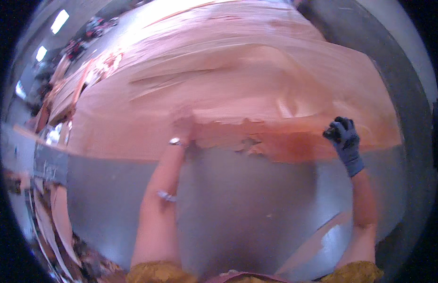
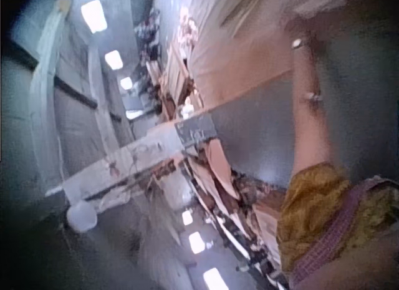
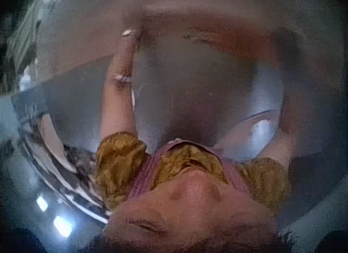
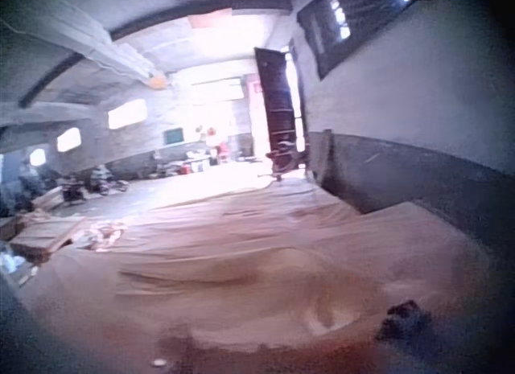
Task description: The person cuts large sheets of wood veneer on a metal table using a hand tool, peels off strips, and stacks the cut pieces onto a pile.
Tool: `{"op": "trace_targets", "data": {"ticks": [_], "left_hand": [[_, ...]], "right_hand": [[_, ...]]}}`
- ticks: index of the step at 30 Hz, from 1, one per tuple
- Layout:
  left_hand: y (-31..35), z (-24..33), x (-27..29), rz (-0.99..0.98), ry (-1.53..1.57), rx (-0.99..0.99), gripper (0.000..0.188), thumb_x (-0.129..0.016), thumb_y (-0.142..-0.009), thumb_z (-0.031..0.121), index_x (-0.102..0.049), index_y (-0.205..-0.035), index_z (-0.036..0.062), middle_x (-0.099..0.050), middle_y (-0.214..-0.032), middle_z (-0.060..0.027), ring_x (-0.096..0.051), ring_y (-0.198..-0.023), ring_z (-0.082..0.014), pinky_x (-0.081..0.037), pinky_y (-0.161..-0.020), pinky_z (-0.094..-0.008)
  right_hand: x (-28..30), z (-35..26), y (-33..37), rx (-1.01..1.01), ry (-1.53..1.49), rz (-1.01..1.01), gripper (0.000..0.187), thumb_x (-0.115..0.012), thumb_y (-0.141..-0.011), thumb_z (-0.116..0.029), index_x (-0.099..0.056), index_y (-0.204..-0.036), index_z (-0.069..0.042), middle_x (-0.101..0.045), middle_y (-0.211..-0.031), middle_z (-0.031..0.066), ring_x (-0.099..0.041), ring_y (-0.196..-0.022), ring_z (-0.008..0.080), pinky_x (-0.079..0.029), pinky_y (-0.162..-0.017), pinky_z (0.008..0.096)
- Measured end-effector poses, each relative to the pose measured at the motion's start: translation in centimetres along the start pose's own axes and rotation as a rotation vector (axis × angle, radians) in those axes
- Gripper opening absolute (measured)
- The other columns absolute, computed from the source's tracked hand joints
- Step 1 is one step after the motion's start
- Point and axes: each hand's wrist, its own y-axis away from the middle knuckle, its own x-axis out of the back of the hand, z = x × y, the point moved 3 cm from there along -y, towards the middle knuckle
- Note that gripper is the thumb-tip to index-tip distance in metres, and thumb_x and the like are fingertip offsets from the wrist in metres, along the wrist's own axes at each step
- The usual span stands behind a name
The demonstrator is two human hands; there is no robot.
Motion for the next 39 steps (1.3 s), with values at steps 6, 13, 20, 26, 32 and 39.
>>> {"op": "trace_targets", "data": {"ticks": [6, 13, 20, 26, 32, 39], "left_hand": [[-2.9, 3.6, 3.6, -0.307, 0.064, 0.06, 0.023, -0.059, -0.087, 0.019, -0.061, -0.106, 0.0061, -0.066, -0.103, -0.0155, -0.064, -0.096, -0.0329, -0.051, -0.086, -0.0457], [-3.3, 1.5, 5.9, -0.016, 0.039, -0.047, 0.015, -0.057, -0.088, 0.014, -0.062, -0.099, 0.0041, -0.066, -0.096, -0.014, -0.064, -0.091, -0.0313, -0.051, -0.083, -0.0418], [-4.4, 1.7, 7.6, -0.025, 0.016, -0.05, 0.013, -0.055, -0.089, 0.011, -0.063, -0.097, 0.0051, -0.067, -0.092, -0.0145, -0.064, -0.088, -0.0313, -0.049, -0.081, -0.0423], [-4.3, 2.2, 8.0, -0.008, 0.03, -0.087, 0.011, -0.053, -0.091, 0.012, -0.061, -0.088, 0.0054, -0.066, -0.085, -0.0147, -0.064, -0.086, -0.0312, -0.049, -0.08, -0.0435], [-4.4, 3.3, 8.3, -0.153, 0.04, -0.028, 0.011, -0.054, -0.09, 0.012, -0.062, -0.091, 0.0043, -0.067, -0.089, -0.0147, -0.063, -0.087, -0.0325, -0.049, -0.081, -0.0441], [-4.2, 1.8, 7.1, -0.042, 0.068, -0.115, 0.012, -0.054, -0.09, 0.015, -0.062, -0.09, 0.0059, -0.068, -0.09, -0.0143, -0.064, -0.088, -0.0342, -0.049, -0.081, -0.0451]], "right_hand": [[-2.9, 11.4, 16.8, -1.019, -0.671, 0.524, 0.031, -0.073, -0.089, -0.027, -0.057, -0.11, -0.009, -0.061, -0.089, 0.0028, -0.064, -0.084, 0.0176, -0.054, -0.066, 0.0323], [-4.8, 14.7, 15.8, -1.469, -1.369, 0.411, 0.035, -0.073, -0.087, -0.04, -0.059, -0.103, -0.011, -0.064, -0.083, 0.0066, -0.064, -0.072, 0.0209, -0.053, -0.064, 0.0331], [-4.6, 10.6, 14.6, -1.503, -1.355, 0.364, 0.033, -0.068, -0.09, -0.044, -0.058, -0.093, -0.012, -0.059, -0.07, 0.0037, -0.056, -0.059, 0.0166, -0.048, -0.053, 0.0292], [-4.6, 12.5, 14.2, -1.473, -1.328, 0.336, 0.027, -0.071, -0.088, -0.037, -0.06, -0.087, -0.013, -0.061, -0.069, 0.0054, -0.061, -0.058, 0.0195, -0.044, -0.048, 0.0281], [-5.9, 14.3, 13.8, -1.48, -1.238, 0.363, 0.036, -0.072, -0.086, -0.039, -0.057, -0.093, -0.008, -0.062, -0.069, 0.0069, -0.063, -0.059, 0.0211, -0.048, -0.047, 0.0282], [-5.0, 13.8, 11.1, -1.349, -0.054, -0.046, 0.08, -0.067, -0.082, -0.058, -0.038, -0.119, 0.008, -0.066, -0.099, 0.0271, -0.066, -0.092, 0.0415, -0.053, -0.08, 0.0455]]}}
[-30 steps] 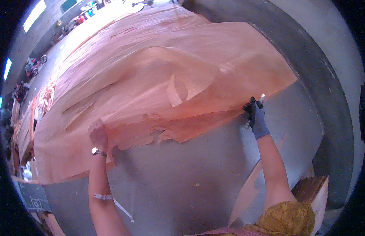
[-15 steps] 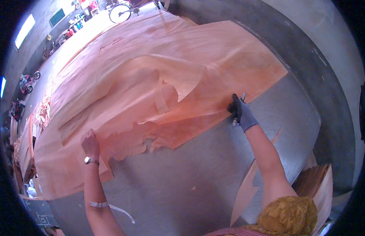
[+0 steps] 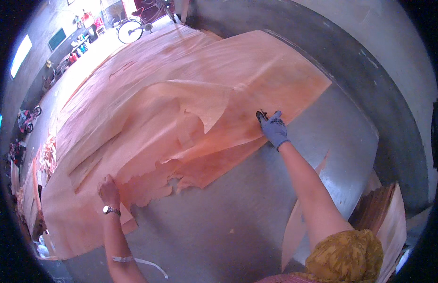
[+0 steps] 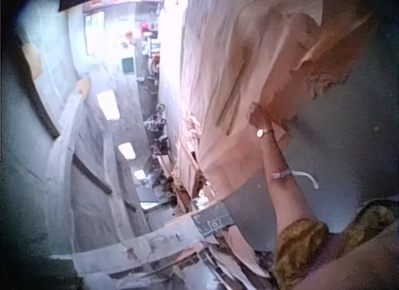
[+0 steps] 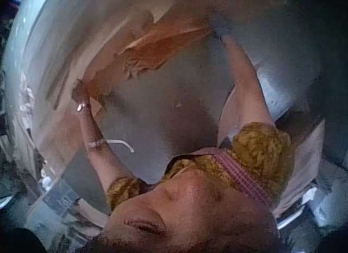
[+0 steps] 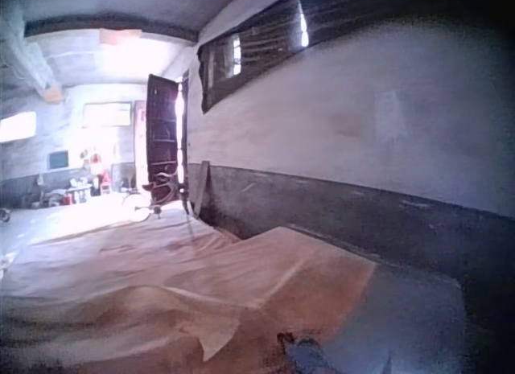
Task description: The person cuts large sheets of wood veneer on a metal table using a hand tool, peels off strips, and stacks the cut pieces onto a pile.
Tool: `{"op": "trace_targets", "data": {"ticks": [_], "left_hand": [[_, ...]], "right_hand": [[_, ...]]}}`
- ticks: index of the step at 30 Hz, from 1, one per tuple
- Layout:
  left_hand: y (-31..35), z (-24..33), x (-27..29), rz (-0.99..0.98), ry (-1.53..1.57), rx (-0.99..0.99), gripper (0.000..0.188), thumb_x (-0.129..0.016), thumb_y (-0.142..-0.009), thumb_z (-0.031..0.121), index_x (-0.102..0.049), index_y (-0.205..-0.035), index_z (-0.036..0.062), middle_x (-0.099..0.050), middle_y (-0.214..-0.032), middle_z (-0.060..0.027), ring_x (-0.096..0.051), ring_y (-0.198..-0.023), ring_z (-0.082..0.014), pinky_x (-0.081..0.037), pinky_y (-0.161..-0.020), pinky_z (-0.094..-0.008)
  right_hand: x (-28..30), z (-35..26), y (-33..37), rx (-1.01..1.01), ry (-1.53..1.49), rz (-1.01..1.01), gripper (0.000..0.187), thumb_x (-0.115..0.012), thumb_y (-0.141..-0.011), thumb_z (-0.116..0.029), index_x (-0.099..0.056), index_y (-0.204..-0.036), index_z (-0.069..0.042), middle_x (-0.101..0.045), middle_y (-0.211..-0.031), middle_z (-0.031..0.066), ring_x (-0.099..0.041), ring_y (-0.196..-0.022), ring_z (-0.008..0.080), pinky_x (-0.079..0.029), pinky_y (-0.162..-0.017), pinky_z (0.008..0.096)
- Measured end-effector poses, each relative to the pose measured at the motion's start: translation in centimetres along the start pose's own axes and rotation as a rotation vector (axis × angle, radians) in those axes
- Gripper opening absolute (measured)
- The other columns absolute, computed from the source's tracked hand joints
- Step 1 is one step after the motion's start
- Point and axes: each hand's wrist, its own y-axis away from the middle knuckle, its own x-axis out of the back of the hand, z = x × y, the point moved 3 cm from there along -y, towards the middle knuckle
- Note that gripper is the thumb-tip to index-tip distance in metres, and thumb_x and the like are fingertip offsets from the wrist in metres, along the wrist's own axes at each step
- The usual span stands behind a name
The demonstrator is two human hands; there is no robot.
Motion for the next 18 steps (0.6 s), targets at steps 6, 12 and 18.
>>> {"op": "trace_targets", "data": {"ticks": [6, 12, 18], "left_hand": [[0.5, -0.7, -1.4, -0.069, -0.09, 0.054, 0.01, -0.055, -0.089, 0.015, -0.062, -0.089, 0.0074, -0.068, -0.088, -0.0132, -0.065, -0.084, -0.0337, -0.049, -0.081, -0.0444], [0.4, 0.4, -2.2, -0.085, -0.084, 0.008, 0.01, -0.057, -0.086, 0.015, -0.064, -0.09, 0.009, -0.069, -0.087, -0.0116, -0.066, -0.081, -0.0313, -0.05, -0.081, -0.0417], [0.9, -0.9, -4.6, -0.104, -0.171, 0.078, 0.009, -0.059, -0.083, 0.015, -0.067, -0.083, 0.0095, -0.069, -0.085, -0.0117, -0.066, -0.08, -0.0281, -0.05, -0.079, -0.0386]], "right_hand": [[-1.1, -0.5, -1.7, -0.005, -0.006, 0.03, 0.065, -0.073, -0.077, -0.038, -0.04, -0.116, 0.003, -0.066, -0.1, 0.0307, -0.065, -0.095, 0.0446, -0.052, -0.083, 0.0467], [-1.3, 0.6, -3.8, -0.078, -0.733, 0.095, 0.064, -0.077, -0.076, -0.04, -0.041, -0.111, 0.0, -0.065, -0.081, 0.0166, -0.067, -0.079, 0.0339, -0.052, -0.063, 0.0474], [-2.1, -0.4, -3.3, -0.501, -1.374, -0.059, 0.059, -0.067, -0.076, -0.07, -0.058, -0.095, -0.014, -0.059, -0.072, 0.0043, -0.047, -0.048, 0.0212, -0.036, -0.04, 0.0419]]}}
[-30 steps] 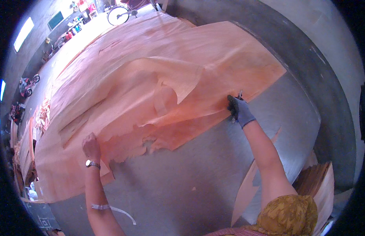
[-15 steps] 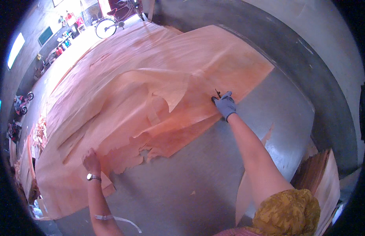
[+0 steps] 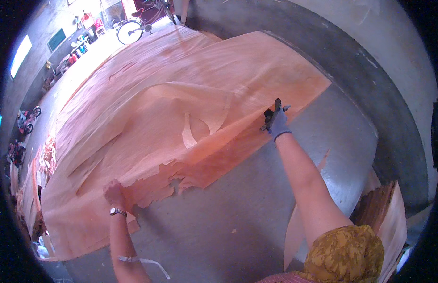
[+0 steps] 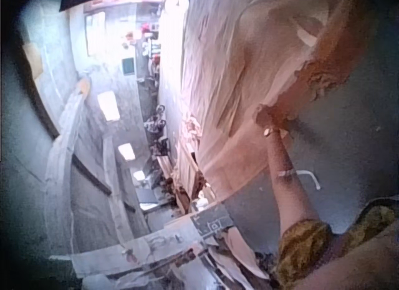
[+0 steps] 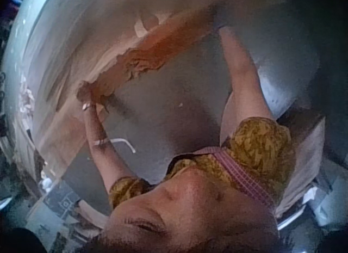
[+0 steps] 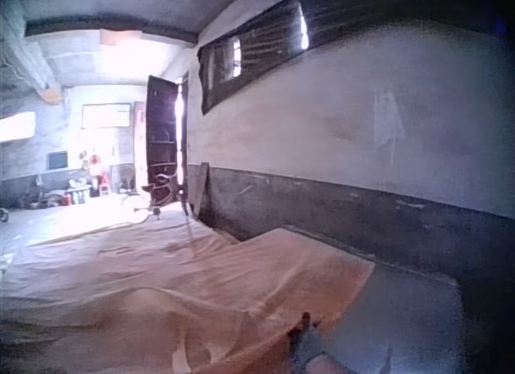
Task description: The person cuts large sheets of wood veneer on a metal table using a hand tool, peels off strips, and stacks the cut pieces onto a pile.
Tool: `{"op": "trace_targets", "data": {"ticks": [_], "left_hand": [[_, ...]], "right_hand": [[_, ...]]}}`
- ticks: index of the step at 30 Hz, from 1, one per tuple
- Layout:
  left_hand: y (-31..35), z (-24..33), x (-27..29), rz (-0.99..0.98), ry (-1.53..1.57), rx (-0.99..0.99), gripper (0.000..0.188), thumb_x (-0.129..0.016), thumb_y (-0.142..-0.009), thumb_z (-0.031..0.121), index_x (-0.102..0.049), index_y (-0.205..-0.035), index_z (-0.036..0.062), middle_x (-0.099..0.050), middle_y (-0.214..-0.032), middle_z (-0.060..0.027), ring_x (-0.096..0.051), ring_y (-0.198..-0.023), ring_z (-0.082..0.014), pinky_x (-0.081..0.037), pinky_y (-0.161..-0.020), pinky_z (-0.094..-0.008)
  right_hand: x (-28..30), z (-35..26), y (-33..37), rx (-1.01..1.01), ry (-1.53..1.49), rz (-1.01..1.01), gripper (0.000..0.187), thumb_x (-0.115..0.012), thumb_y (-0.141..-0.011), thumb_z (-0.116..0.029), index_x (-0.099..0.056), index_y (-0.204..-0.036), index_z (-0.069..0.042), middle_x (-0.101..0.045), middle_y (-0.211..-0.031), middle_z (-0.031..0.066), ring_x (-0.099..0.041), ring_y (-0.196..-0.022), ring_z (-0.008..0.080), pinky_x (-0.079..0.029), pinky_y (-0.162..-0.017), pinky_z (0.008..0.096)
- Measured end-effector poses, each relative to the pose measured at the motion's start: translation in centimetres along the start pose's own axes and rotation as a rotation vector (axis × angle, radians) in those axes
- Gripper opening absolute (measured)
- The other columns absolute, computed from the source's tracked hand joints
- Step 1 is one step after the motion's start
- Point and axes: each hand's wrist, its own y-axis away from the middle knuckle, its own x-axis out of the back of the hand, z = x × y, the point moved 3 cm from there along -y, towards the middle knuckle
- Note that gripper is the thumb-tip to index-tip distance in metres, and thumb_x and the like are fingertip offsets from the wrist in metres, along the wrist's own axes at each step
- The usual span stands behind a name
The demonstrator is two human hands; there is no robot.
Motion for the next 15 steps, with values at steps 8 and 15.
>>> {"op": "trace_targets", "data": {"ticks": [8, 15], "left_hand": [[0.0, 0.7, 1.0, -0.003, 0.056, -0.02, 0.008, -0.06, -0.082, 0.014, -0.066, -0.08, 0.0086, -0.069, -0.083, -0.0119, -0.066, -0.08, -0.0281, -0.051, -0.078, -0.0381], [0.5, 0.8, 1.1, 0.024, -0.043, -0.032, 0.009, -0.061, -0.081, 0.016, -0.065, -0.083, 0.0088, -0.069, -0.087, -0.0108, -0.066, -0.084, -0.0284, -0.052, -0.077, -0.038]], "right_hand": [[0.0, -1.1, -0.4, -0.105, 0.018, -0.301, 0.06, -0.056, -0.076, -0.079, -0.057, -0.084, -0.02, -0.046, -0.054, 0.001, -0.036, -0.038, 0.0151, -0.024, -0.036, 0.0299], [0.0, -0.9, -0.9, -0.101, 0.172, -0.097, 0.041, -0.079, -0.075, -0.051, -0.051, -0.072, -0.021, -0.039, -0.046, -0.0003, -0.035, -0.036, 0.0157, -0.024, -0.036, 0.0313]]}}
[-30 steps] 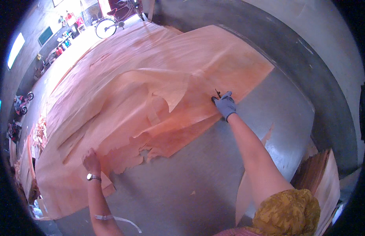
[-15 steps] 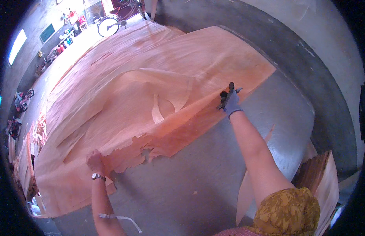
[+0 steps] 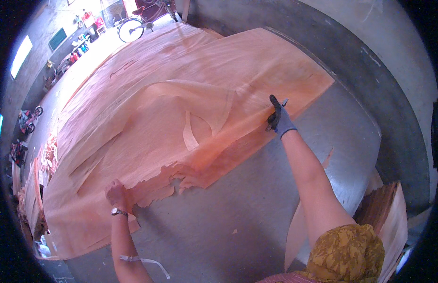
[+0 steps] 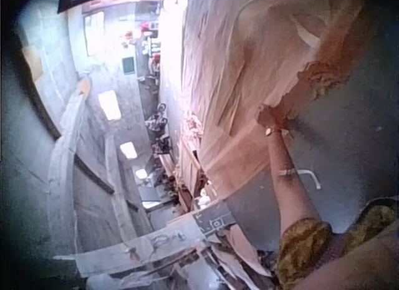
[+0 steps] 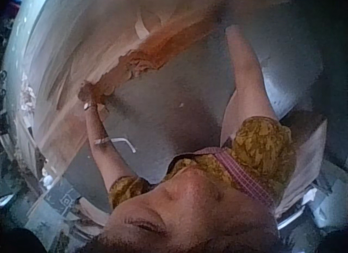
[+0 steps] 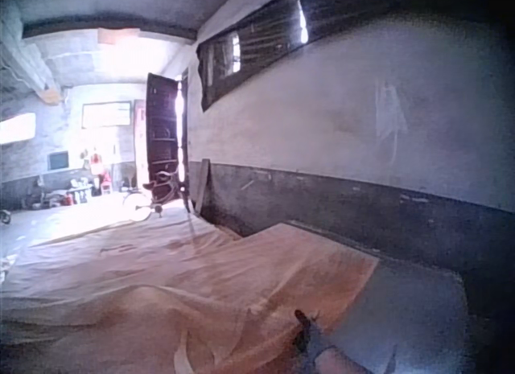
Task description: The person cuts large sheets of wood veneer on a metal table using a hand tool, peels off strips, and stacks the cut pieces onto a pile.
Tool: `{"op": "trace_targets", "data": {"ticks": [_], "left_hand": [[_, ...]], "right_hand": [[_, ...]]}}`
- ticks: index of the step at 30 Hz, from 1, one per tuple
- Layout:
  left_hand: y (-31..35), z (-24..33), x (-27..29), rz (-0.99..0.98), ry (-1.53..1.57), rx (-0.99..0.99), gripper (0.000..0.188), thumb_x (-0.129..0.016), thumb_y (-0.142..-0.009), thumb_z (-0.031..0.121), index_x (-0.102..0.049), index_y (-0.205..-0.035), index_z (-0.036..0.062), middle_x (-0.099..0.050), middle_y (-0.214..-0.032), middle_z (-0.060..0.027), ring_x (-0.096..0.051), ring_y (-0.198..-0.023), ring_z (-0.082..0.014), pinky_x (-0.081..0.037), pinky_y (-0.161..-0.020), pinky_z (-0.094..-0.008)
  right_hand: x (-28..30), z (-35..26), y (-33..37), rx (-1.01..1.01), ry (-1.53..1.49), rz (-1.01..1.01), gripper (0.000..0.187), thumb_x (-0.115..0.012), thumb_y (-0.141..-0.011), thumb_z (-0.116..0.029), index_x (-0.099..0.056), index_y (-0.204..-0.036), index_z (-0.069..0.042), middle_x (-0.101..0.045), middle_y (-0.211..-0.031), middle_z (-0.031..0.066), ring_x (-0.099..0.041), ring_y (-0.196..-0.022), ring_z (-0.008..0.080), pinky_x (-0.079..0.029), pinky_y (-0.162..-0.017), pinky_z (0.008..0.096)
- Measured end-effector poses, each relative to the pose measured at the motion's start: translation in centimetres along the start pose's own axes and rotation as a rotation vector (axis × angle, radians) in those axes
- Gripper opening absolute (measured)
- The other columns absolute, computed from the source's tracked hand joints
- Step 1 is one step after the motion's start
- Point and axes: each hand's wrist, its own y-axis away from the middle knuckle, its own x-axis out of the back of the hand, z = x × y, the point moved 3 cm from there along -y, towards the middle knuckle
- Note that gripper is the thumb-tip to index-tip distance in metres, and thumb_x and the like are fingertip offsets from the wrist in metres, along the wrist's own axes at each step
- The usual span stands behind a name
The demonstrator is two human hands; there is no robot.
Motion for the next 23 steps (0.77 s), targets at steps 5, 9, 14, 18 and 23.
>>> {"op": "trace_targets", "data": {"ticks": [5, 9, 14, 18, 23], "left_hand": [[0.4, 3.4, 6.1, -0.021, -0.01, -0.009, 0.011, -0.063, -0.08, 0.018, -0.065, -0.085, 0.0086, -0.069, -0.087, -0.0096, -0.066, -0.086, -0.0272, -0.052, -0.077, -0.0376], [0.8, 2.1, 4.5, -0.021, -0.06, -0.017, 0.012, -0.062, -0.082, 0.017, -0.066, -0.088, 0.0086, -0.069, -0.087, -0.0095, -0.066, -0.085, -0.0258, -0.052, -0.077, -0.0374], [1.2, -1.7, -2.7, 0.067, -0.151, -0.153, 0.012, -0.06, -0.085, 0.014, -0.065, -0.093, 0.0077, -0.067, -0.085, -0.0083, -0.065, -0.085, -0.0237, -0.052, -0.077, -0.0351], [0.3, -0.1, -2.7, 0.043, -0.127, -0.195, 0.016, -0.058, -0.086, 0.011, -0.066, -0.1, 0.0055, -0.066, -0.086, -0.0082, -0.065, -0.085, -0.0221, -0.052, -0.079, -0.0329], [1.3, -1.6, -2.4, 0.112, -0.054, -0.212, 0.021, -0.06, -0.085, 0.007, -0.065, -0.104, 0.0026, -0.066, -0.086, -0.0084, -0.065, -0.085, -0.0225, -0.051, -0.083, -0.0331]], "right_hand": [[1.0, 0.7, -2.6, 0.006, 0.019, -0.069, 0.032, -0.082, -0.074, -0.039, -0.057, -0.077, -0.018, -0.052, -0.06, 0.0013, -0.045, -0.043, 0.0173, -0.033, -0.038, 0.0347], [-0.3, 1.1, -2.2, 0.057, 0.058, 0.003, 0.029, -0.081, -0.075, -0.034, -0.061, -0.084, -0.015, -0.057, -0.068, 0.0036, -0.052, -0.051, 0.0209, -0.039, -0.042, 0.0413], [0.1, 1.2, -2.7, 0.142, 0.051, -0.028, 0.031, -0.081, -0.075, -0.031, -0.06, -0.088, -0.014, -0.057, -0.069, 0.0046, -0.054, -0.056, 0.0246, -0.042, -0.045, 0.0441], [2.6, 1.3, -3.9, 0.155, 0.066, 0.014, 0.031, -0.082, -0.075, -0.029, -0.059, -0.09, -0.015, -0.056, -0.069, 0.0045, -0.055, -0.058, 0.0241, -0.042, -0.045, 0.0461], [3.1, 3.7, -5.7, 0.235, -0.083, -0.093, 0.031, -0.081, -0.078, -0.025, -0.056, -0.092, -0.015, -0.058, -0.073, 0.0065, -0.057, -0.059, 0.0243, -0.045, -0.049, 0.0431]]}}
